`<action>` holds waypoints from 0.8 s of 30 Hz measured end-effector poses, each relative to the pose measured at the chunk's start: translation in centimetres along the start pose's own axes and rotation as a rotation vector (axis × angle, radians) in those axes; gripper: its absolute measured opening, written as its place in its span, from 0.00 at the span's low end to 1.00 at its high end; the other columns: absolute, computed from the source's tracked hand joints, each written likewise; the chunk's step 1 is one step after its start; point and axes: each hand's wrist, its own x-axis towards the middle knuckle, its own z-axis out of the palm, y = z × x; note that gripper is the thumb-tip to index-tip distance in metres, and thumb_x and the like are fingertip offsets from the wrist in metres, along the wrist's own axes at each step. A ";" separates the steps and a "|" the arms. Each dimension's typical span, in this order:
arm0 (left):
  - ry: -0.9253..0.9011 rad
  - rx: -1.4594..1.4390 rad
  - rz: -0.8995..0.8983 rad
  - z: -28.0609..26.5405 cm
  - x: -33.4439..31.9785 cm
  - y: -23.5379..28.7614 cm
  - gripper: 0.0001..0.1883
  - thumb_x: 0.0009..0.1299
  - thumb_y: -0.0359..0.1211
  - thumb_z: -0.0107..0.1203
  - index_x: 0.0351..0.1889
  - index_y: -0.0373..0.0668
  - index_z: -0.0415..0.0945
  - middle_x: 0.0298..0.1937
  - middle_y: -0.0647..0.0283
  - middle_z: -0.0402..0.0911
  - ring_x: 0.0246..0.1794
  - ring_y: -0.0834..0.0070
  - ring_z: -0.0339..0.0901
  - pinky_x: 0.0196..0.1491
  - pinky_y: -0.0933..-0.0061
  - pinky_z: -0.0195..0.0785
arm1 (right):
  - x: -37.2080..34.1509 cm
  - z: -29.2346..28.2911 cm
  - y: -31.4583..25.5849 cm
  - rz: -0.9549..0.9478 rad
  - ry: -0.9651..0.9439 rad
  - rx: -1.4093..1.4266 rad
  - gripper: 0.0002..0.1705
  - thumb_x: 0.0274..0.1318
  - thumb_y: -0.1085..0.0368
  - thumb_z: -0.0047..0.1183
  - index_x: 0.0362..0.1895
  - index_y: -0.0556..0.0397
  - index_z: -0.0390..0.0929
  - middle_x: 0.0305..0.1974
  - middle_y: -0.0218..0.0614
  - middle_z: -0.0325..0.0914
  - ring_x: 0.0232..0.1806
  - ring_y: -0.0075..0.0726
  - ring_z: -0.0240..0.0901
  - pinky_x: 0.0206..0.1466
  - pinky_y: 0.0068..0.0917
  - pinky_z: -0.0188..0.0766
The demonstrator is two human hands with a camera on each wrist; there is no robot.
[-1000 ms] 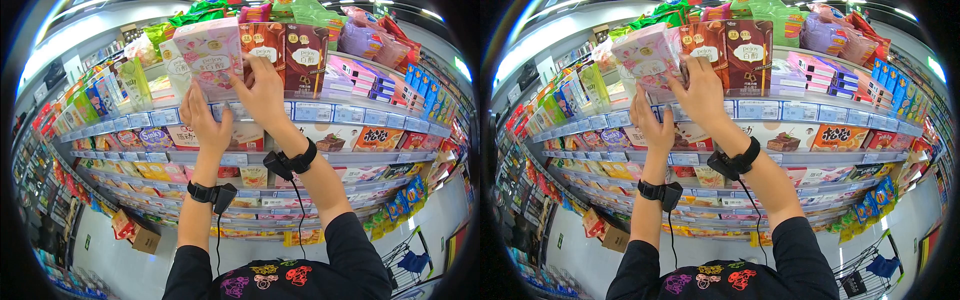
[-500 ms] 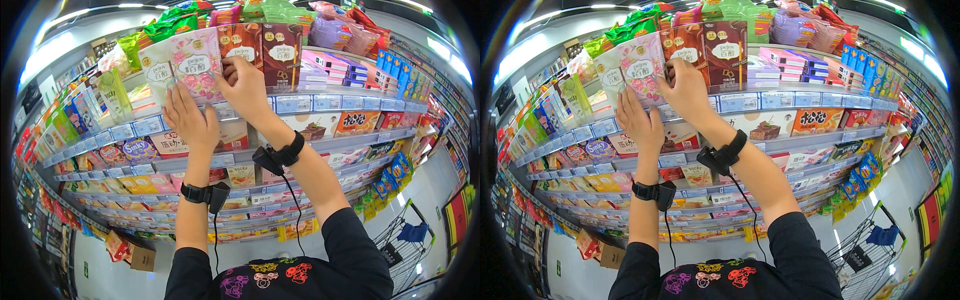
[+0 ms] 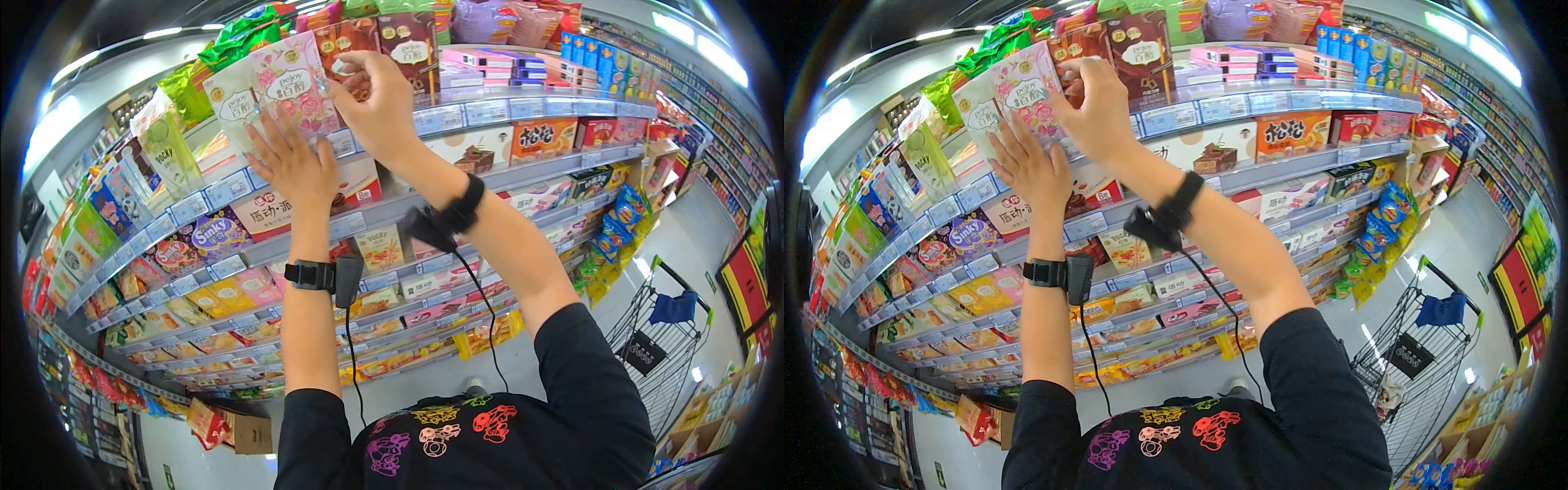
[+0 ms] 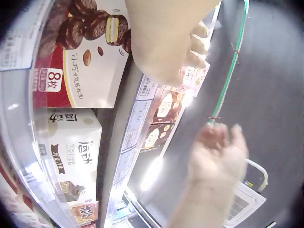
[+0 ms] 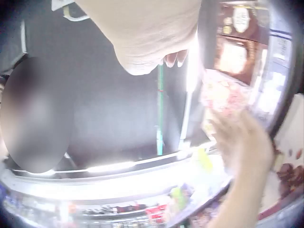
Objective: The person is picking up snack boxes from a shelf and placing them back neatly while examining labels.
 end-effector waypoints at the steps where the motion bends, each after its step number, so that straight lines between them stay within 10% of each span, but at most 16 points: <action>1: 0.001 -0.017 0.008 0.1 -0.1 -0.2 0.40 0.61 0.44 0.47 0.70 0.43 0.44 0.73 0.54 0.42 0.73 0.51 0.35 0.67 0.41 0.26 | -0.1 -1.6 -2.9 -0.119 0.005 0.036 0.17 0.43 0.68 0.59 0.40 0.58 0.75 0.32 0.38 0.74 0.30 0.31 0.73 0.32 0.25 0.70; 4: -0.018 0.030 -0.009 0.0 -0.1 -0.5 0.42 0.61 0.47 0.49 0.70 0.44 0.43 0.73 0.53 0.41 0.73 0.51 0.33 0.67 0.41 0.25 | -1.6 -9.6 -11.5 -0.651 -0.123 0.027 0.11 0.38 0.71 0.58 0.32 0.54 0.76 0.28 0.39 0.73 0.27 0.35 0.71 0.30 0.29 0.68; 7: 0.034 -0.059 -0.092 1.0 -1.1 -0.4 0.42 0.63 0.51 0.49 0.70 0.41 0.44 0.72 0.49 0.43 0.72 0.51 0.37 0.67 0.42 0.30 | -6.9 -16.7 -18.3 -0.687 0.037 -0.058 0.09 0.33 0.69 0.60 0.26 0.51 0.76 0.25 0.34 0.71 0.21 0.31 0.66 0.26 0.30 0.66; 12: 0.247 -0.748 0.104 -2.3 -8.8 13.6 0.33 0.69 0.49 0.43 0.63 0.33 0.56 0.64 0.46 0.58 0.64 0.53 0.53 0.65 0.53 0.40 | -9.5 -25.4 -22.3 -0.747 -0.079 -0.370 0.15 0.52 0.58 0.52 0.46 0.40 0.74 0.28 0.34 0.69 0.24 0.31 0.64 0.22 0.27 0.63; 15: -0.036 -1.066 0.125 -3.5 -14.8 24.2 0.27 0.66 0.40 0.45 0.60 0.33 0.60 0.60 0.47 0.62 0.62 0.55 0.56 0.64 0.54 0.42 | -11.7 -28.7 -23.4 -0.738 0.094 -0.582 0.10 0.58 0.56 0.45 0.42 0.38 0.75 0.25 0.27 0.71 0.20 0.27 0.65 0.24 0.24 0.63; 24: -0.636 -1.942 0.400 -12.4 -28.3 51.6 0.27 0.53 0.27 0.51 0.55 0.36 0.66 0.54 0.52 0.68 0.56 0.55 0.61 0.61 0.57 0.48 | -12.9 -44.3 -29.2 -0.660 -0.350 -1.202 0.10 0.57 0.63 0.45 0.42 0.43 0.76 0.30 0.35 0.68 0.26 0.33 0.64 0.24 0.29 0.62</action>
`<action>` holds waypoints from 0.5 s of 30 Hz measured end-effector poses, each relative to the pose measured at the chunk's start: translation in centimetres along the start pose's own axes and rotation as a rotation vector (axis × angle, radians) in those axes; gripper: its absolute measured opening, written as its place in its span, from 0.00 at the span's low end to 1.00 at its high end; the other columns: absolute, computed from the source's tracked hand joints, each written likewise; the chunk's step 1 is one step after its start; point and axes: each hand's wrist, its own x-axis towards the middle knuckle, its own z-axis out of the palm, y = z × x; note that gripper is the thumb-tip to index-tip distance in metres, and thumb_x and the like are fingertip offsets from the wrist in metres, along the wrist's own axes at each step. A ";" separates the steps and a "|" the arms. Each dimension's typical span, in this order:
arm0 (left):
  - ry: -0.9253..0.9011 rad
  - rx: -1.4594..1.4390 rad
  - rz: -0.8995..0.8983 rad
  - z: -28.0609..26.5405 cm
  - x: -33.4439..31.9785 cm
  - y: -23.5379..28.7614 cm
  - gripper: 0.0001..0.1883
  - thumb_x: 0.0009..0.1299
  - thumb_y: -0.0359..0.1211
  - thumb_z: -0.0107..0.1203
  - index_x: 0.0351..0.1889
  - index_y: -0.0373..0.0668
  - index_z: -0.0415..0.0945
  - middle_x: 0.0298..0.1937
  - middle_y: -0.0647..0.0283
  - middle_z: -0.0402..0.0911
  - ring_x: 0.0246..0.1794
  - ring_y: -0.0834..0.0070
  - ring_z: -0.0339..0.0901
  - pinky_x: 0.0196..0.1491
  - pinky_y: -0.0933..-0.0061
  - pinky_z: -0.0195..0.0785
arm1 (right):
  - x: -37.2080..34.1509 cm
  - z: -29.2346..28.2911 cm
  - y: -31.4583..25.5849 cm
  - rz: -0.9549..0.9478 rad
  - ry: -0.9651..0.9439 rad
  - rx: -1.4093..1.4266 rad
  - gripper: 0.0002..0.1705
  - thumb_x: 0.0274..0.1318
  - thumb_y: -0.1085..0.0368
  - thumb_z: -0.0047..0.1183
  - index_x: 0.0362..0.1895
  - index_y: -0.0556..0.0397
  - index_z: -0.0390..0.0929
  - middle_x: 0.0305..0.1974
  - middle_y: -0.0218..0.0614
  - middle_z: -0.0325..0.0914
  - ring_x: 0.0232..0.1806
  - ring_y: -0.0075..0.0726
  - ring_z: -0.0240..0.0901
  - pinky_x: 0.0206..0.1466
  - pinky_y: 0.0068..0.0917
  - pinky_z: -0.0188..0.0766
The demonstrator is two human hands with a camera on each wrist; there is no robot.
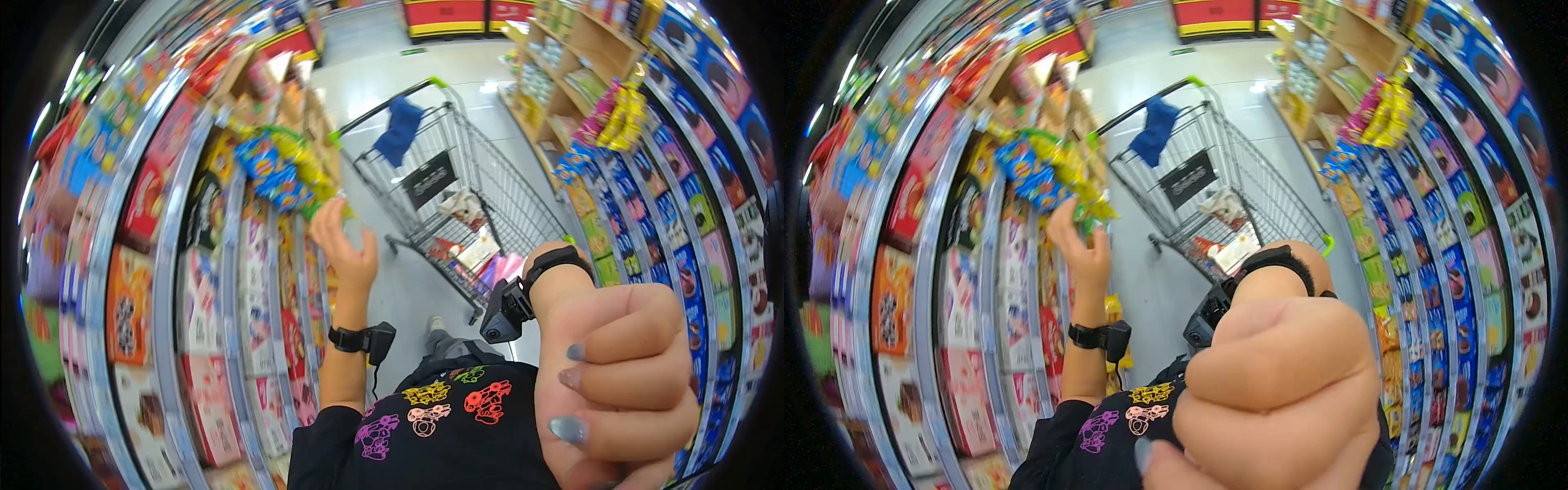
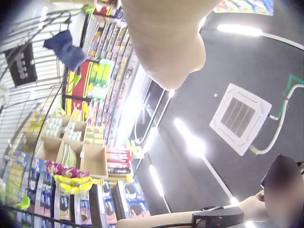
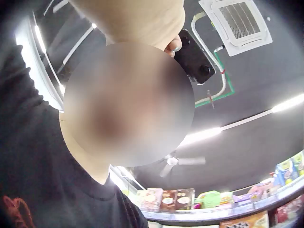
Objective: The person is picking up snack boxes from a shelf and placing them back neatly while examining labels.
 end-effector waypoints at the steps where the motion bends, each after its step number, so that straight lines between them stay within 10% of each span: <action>1: -0.075 -0.079 0.037 2.5 0.4 0.1 0.26 0.53 0.27 0.51 0.54 0.38 0.67 0.53 0.53 0.69 0.55 0.55 0.62 0.60 0.57 0.49 | -1.5 -0.9 0.1 0.047 -0.043 -0.057 0.11 0.54 0.64 0.46 0.42 0.45 0.76 0.28 0.35 0.68 0.25 0.33 0.64 0.24 0.30 0.62; 6: -0.425 -0.278 0.126 11.4 -0.2 -1.8 0.20 0.54 0.28 0.54 0.47 0.43 0.73 0.49 0.58 0.72 0.52 0.57 0.66 0.56 0.58 0.56 | -10.4 -1.4 4.7 0.596 -0.282 -0.514 0.19 0.38 0.73 0.51 0.41 0.54 0.77 0.23 0.37 0.68 0.20 0.35 0.63 0.22 0.31 0.58; 10: -0.739 -0.296 -0.003 17.8 -4.0 -5.8 0.18 0.56 0.31 0.54 0.46 0.40 0.73 0.47 0.54 0.73 0.50 0.55 0.68 0.53 0.58 0.60 | -28.5 -1.8 6.0 1.878 -0.139 -0.329 0.16 0.47 0.70 0.49 0.44 0.57 0.75 0.20 0.38 0.71 0.25 0.31 0.74 0.27 0.24 0.68; 13: -1.042 -0.336 -0.098 23.2 -7.2 -8.2 0.19 0.58 0.34 0.53 0.47 0.39 0.72 0.45 0.50 0.74 0.48 0.52 0.70 0.52 0.57 0.62 | -41.9 -2.0 -0.4 2.147 -0.608 -0.452 0.19 0.47 0.55 0.50 0.40 0.53 0.77 0.30 0.50 0.78 0.34 0.50 0.77 0.41 0.35 0.73; 15: -1.322 -0.325 -0.124 26.2 -9.3 -8.8 0.20 0.59 0.37 0.52 0.48 0.38 0.72 0.45 0.46 0.74 0.47 0.49 0.70 0.50 0.55 0.64 | -46.8 -0.9 -4.5 2.619 -0.347 -0.241 0.26 0.48 0.49 0.52 0.33 0.63 0.78 0.30 0.53 0.78 0.28 0.44 0.79 0.34 0.32 0.75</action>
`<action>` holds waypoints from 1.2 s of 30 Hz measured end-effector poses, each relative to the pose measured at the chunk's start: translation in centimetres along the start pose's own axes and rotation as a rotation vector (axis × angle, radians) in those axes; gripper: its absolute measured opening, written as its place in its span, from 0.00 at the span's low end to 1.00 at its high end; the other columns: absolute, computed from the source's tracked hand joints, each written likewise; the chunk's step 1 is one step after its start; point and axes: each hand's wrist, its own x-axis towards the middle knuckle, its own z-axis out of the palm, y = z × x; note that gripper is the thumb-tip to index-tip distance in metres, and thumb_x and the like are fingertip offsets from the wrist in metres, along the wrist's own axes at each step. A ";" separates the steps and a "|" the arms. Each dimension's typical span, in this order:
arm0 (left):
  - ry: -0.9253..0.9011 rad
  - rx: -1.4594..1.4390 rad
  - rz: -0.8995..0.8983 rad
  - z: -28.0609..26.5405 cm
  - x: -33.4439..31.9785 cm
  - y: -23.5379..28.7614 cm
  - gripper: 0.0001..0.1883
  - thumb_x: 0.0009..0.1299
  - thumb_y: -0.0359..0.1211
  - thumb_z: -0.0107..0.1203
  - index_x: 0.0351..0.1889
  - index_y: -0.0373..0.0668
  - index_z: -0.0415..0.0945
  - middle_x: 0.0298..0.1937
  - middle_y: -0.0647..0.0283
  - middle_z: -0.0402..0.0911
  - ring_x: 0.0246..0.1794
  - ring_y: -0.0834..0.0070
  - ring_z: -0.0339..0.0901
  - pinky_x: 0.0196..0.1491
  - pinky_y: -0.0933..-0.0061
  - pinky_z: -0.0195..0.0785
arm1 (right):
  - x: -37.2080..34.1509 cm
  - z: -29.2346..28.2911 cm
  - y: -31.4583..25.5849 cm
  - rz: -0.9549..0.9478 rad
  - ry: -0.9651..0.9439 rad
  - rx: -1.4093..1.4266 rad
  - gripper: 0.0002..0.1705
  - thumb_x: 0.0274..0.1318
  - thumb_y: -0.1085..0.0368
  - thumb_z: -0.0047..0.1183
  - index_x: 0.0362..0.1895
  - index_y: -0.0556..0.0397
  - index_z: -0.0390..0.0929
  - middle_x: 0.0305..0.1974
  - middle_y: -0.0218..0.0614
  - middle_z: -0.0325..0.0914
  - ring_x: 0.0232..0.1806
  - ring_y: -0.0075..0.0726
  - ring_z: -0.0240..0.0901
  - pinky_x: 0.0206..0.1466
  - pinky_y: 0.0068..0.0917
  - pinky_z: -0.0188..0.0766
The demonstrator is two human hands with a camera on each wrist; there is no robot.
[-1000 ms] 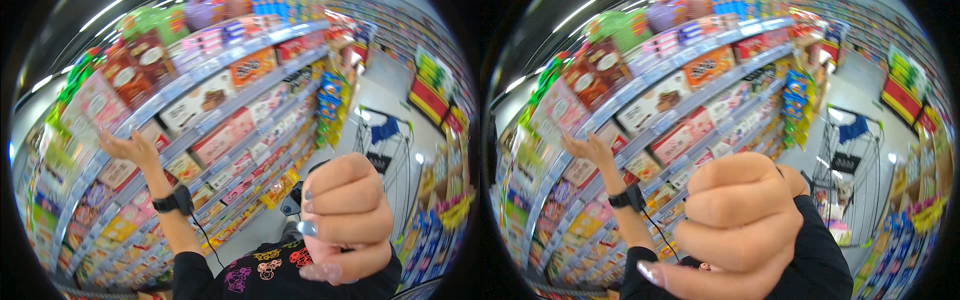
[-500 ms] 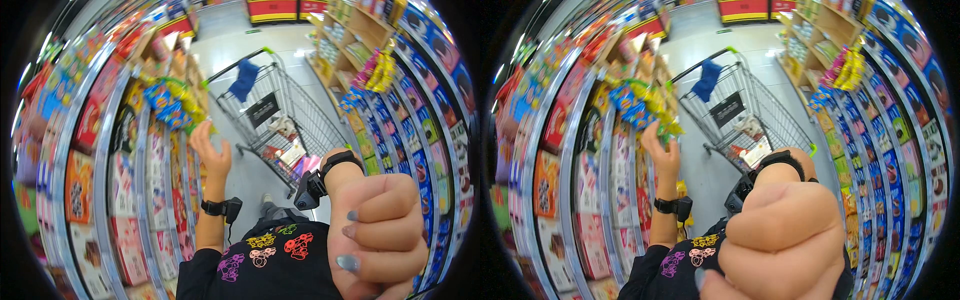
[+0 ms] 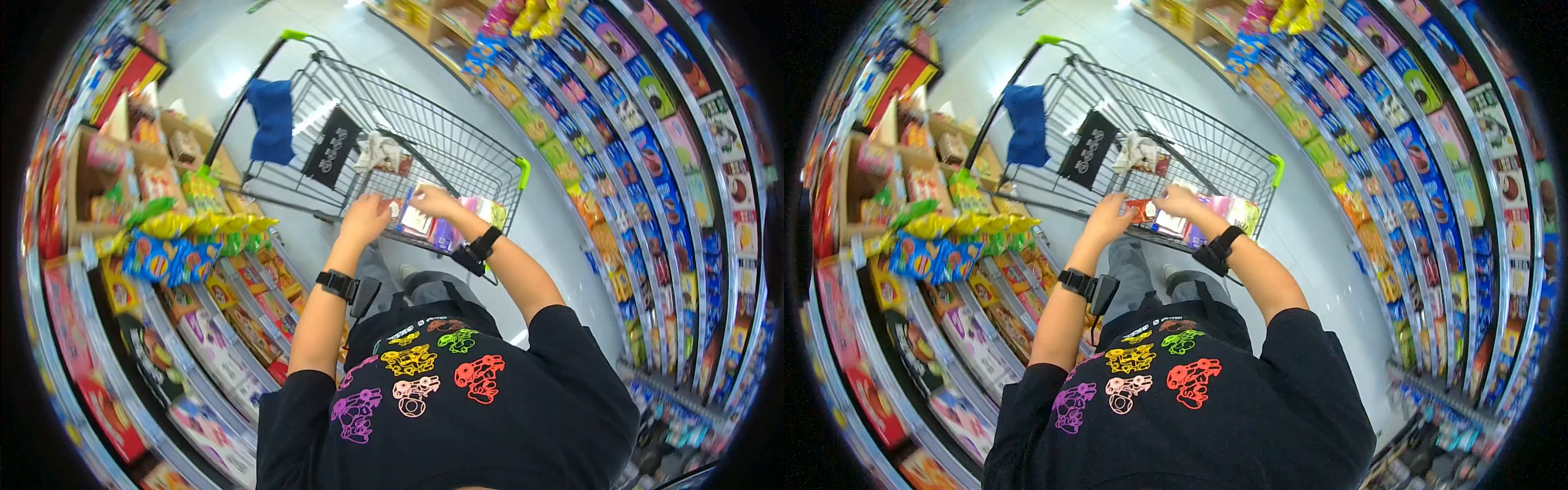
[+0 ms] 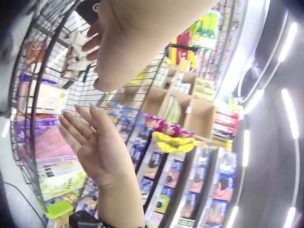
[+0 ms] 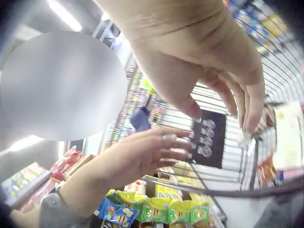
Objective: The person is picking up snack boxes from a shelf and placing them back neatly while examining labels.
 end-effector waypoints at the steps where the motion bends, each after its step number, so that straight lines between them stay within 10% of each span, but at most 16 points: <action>1: -0.117 -0.008 -0.002 2.2 1.7 -1.7 0.20 0.60 0.38 0.52 0.48 0.38 0.72 0.45 0.46 0.75 0.48 0.49 0.70 0.50 0.55 0.64 | 1.6 1.9 2.7 0.227 -0.080 0.250 0.26 0.49 0.51 0.54 0.40 0.64 0.75 0.27 0.44 0.77 0.28 0.32 0.76 0.29 0.30 0.75; 3: -0.373 -0.180 -0.048 2.2 3.8 -0.9 0.21 0.61 0.40 0.50 0.49 0.37 0.72 0.46 0.41 0.75 0.49 0.48 0.71 0.52 0.57 0.64 | 3.8 4.4 7.9 0.212 -0.122 -0.092 0.26 0.49 0.49 0.52 0.31 0.66 0.77 0.27 0.47 0.77 0.25 0.39 0.76 0.29 0.31 0.74; 9: -0.827 -0.012 -0.136 15.3 8.8 -12.9 0.24 0.62 0.43 0.46 0.49 0.34 0.72 0.47 0.44 0.77 0.49 0.55 0.74 0.50 0.60 0.65 | 5.4 6.6 11.0 0.595 0.057 0.305 0.30 0.46 0.48 0.52 0.35 0.69 0.77 0.24 0.51 0.77 0.22 0.44 0.74 0.24 0.35 0.68; 12: -0.874 -0.609 -0.806 11.7 9.6 -7.9 0.25 0.68 0.46 0.42 0.59 0.44 0.64 0.62 0.56 0.65 0.64 0.63 0.58 0.61 0.55 0.52 | 6.9 7.6 13.1 0.715 0.104 0.380 0.31 0.47 0.47 0.51 0.36 0.69 0.76 0.24 0.51 0.76 0.21 0.43 0.73 0.23 0.35 0.66; 15: -0.927 -0.849 -0.856 10.1 11.4 -6.0 0.26 0.68 0.43 0.44 0.64 0.47 0.58 0.65 0.61 0.59 0.69 0.65 0.48 0.63 0.50 0.48 | 7.2 8.7 14.8 0.693 0.194 0.444 0.34 0.47 0.45 0.50 0.37 0.70 0.75 0.25 0.51 0.76 0.21 0.43 0.73 0.22 0.36 0.66; 19: -1.102 -0.765 -0.047 14.6 12.2 -12.8 0.34 0.60 0.26 0.54 0.66 0.45 0.54 0.65 0.57 0.59 0.69 0.61 0.50 0.58 0.48 0.57 | 7.9 8.1 13.1 0.756 0.225 0.335 0.31 0.45 0.47 0.49 0.41 0.66 0.77 0.38 0.57 0.76 0.40 0.56 0.75 0.41 0.40 0.70; 21: -1.114 -0.747 -0.180 15.6 12.4 -12.8 0.34 0.60 0.28 0.53 0.66 0.45 0.54 0.65 0.57 0.60 0.67 0.60 0.53 0.59 0.47 0.55 | 8.1 8.0 12.3 0.797 0.198 0.193 0.30 0.44 0.47 0.47 0.40 0.63 0.78 0.43 0.59 0.75 0.45 0.61 0.73 0.48 0.43 0.69; 24: -1.018 -0.720 -0.988 17.4 12.2 -11.4 0.31 0.65 0.43 0.50 0.65 0.47 0.55 0.63 0.59 0.64 0.64 0.60 0.60 0.63 0.44 0.45 | 8.0 7.5 10.6 0.828 0.265 0.121 0.30 0.44 0.46 0.47 0.40 0.62 0.78 0.42 0.59 0.75 0.45 0.61 0.73 0.48 0.40 0.70; 28: -1.162 -0.610 -0.675 18.8 12.3 -12.5 0.23 0.66 0.47 0.44 0.57 0.49 0.64 0.55 0.66 0.69 0.58 0.69 0.65 0.53 0.55 0.51 | 9.2 8.4 12.0 0.940 0.241 0.451 0.24 0.45 0.51 0.49 0.38 0.59 0.78 0.35 0.52 0.78 0.35 0.51 0.77 0.36 0.40 0.72; 36: -0.994 -0.449 -0.660 22.3 11.2 -14.7 0.20 0.63 0.45 0.49 0.46 0.40 0.70 0.39 0.61 0.73 0.40 0.70 0.70 0.42 0.64 0.59 | 9.9 10.4 14.3 1.156 0.224 1.108 0.20 0.48 0.53 0.53 0.42 0.50 0.70 0.25 0.39 0.70 0.19 0.34 0.67 0.23 0.31 0.66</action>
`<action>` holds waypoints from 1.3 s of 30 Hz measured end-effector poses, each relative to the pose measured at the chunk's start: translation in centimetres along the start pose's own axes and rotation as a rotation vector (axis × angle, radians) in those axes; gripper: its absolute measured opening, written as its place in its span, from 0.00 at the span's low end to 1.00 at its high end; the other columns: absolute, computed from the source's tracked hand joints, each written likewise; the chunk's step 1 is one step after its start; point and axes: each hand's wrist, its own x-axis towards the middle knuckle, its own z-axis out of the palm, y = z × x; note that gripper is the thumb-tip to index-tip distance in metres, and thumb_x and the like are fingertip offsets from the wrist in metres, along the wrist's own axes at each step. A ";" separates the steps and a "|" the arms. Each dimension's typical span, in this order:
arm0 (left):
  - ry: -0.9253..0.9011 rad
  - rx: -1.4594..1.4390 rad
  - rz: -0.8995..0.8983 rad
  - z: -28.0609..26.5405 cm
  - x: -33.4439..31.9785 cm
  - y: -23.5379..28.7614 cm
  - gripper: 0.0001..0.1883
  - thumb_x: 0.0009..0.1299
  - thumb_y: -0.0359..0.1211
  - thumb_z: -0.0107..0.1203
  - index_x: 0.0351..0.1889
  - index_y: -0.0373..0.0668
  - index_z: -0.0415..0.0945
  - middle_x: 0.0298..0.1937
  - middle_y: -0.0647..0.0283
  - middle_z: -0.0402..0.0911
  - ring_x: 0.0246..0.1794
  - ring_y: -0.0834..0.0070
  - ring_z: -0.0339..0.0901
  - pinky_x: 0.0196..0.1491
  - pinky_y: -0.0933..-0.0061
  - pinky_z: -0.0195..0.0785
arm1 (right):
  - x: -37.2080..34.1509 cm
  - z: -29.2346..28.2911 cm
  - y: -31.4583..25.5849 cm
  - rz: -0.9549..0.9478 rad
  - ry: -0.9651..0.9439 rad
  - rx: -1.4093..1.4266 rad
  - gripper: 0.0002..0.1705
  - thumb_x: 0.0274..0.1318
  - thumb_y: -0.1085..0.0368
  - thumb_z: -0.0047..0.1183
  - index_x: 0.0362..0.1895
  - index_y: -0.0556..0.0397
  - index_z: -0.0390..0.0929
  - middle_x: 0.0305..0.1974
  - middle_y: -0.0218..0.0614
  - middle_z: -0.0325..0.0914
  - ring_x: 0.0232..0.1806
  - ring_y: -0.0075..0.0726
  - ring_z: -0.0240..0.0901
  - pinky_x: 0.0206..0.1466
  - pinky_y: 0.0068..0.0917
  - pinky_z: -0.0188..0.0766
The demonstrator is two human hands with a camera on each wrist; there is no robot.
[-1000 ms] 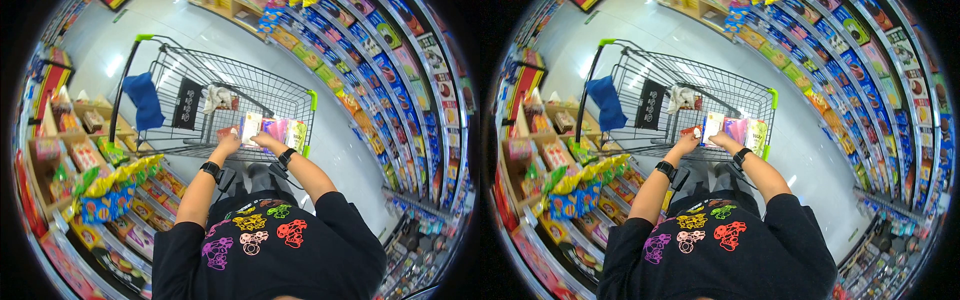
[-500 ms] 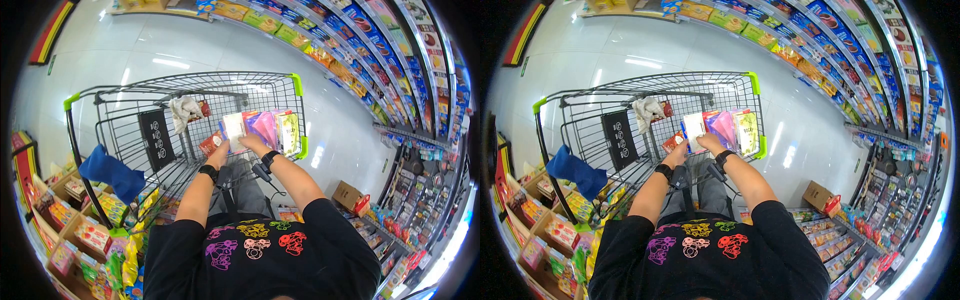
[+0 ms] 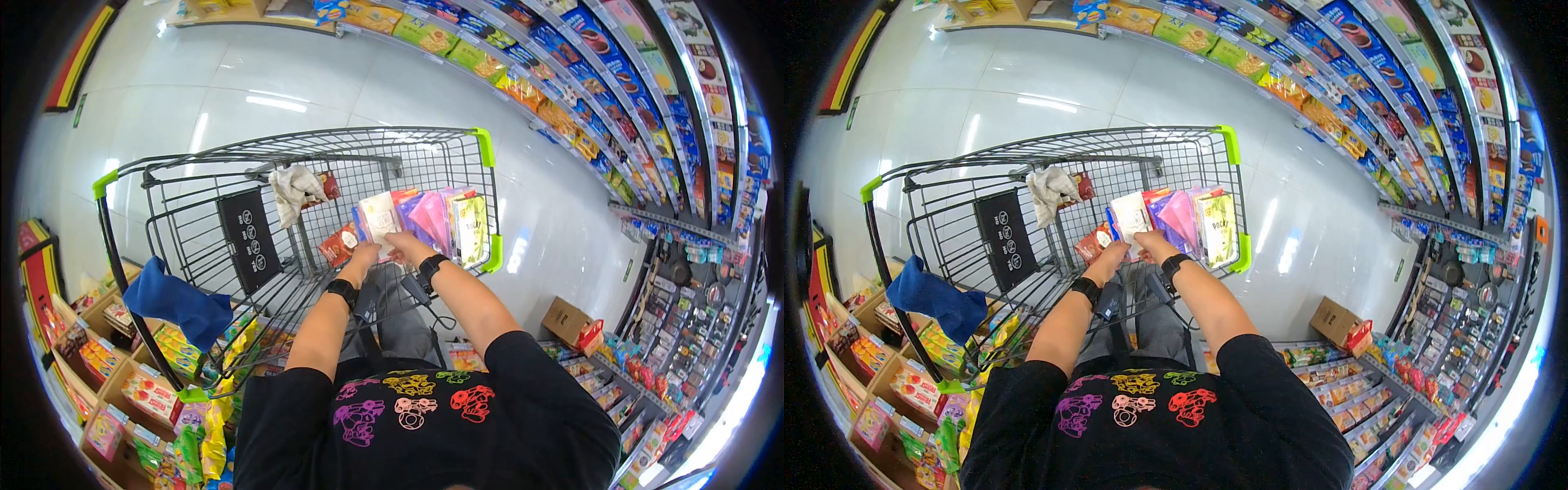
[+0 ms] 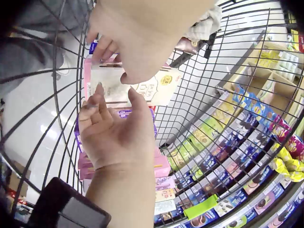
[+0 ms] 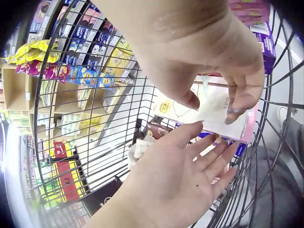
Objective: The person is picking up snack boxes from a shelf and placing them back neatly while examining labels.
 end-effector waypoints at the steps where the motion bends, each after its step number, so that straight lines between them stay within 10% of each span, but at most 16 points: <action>1: 0.086 0.001 0.010 0.1 -0.5 0.4 0.23 0.62 0.44 0.50 0.45 0.34 0.71 0.39 0.53 0.76 0.41 0.65 0.73 0.43 0.65 0.63 | 0.0 -0.4 -0.1 -0.027 -0.030 -0.044 0.21 0.49 0.51 0.52 0.44 0.50 0.70 0.27 0.38 0.71 0.21 0.34 0.68 0.24 0.31 0.67; 6: 0.115 0.210 0.145 -0.7 2.3 -2.9 0.25 0.59 0.47 0.54 0.41 0.32 0.76 0.36 0.47 0.80 0.41 0.59 0.78 0.44 0.65 0.68 | -0.9 -1.6 -0.4 -0.074 -0.132 -0.086 0.23 0.50 0.47 0.50 0.45 0.48 0.71 0.32 0.39 0.72 0.28 0.34 0.71 0.31 0.31 0.69; 19: 0.267 0.788 0.526 -3.7 -18.3 13.7 0.17 0.60 0.44 0.58 0.32 0.38 0.77 0.22 0.61 0.79 0.25 0.68 0.78 0.29 0.67 0.68 | -9.8 0.8 -3.8 -0.415 -0.585 0.089 0.19 0.52 0.50 0.56 0.43 0.45 0.76 0.39 0.31 0.76 0.39 0.28 0.74 0.41 0.33 0.72; 26: 0.197 -0.002 0.725 -2.5 -30.1 15.9 0.07 0.63 0.32 0.54 0.30 0.39 0.71 0.21 0.68 0.71 0.21 0.85 0.67 0.21 0.81 0.60 | -25.0 -1.6 -4.0 -0.445 -1.097 0.382 0.22 0.59 0.50 0.48 0.53 0.46 0.68 0.46 0.33 0.75 0.46 0.34 0.74 0.48 0.39 0.72; 39: 0.764 -0.122 1.049 18.3 -46.4 12.6 0.14 0.64 0.24 0.46 0.47 0.40 0.74 0.24 0.70 0.70 0.20 0.88 0.67 0.22 0.85 0.62 | -34.8 -11.4 3.1 -0.202 -1.763 -0.042 0.39 0.52 0.47 0.53 0.64 0.51 0.56 0.55 0.43 0.67 0.57 0.49 0.66 0.61 0.65 0.56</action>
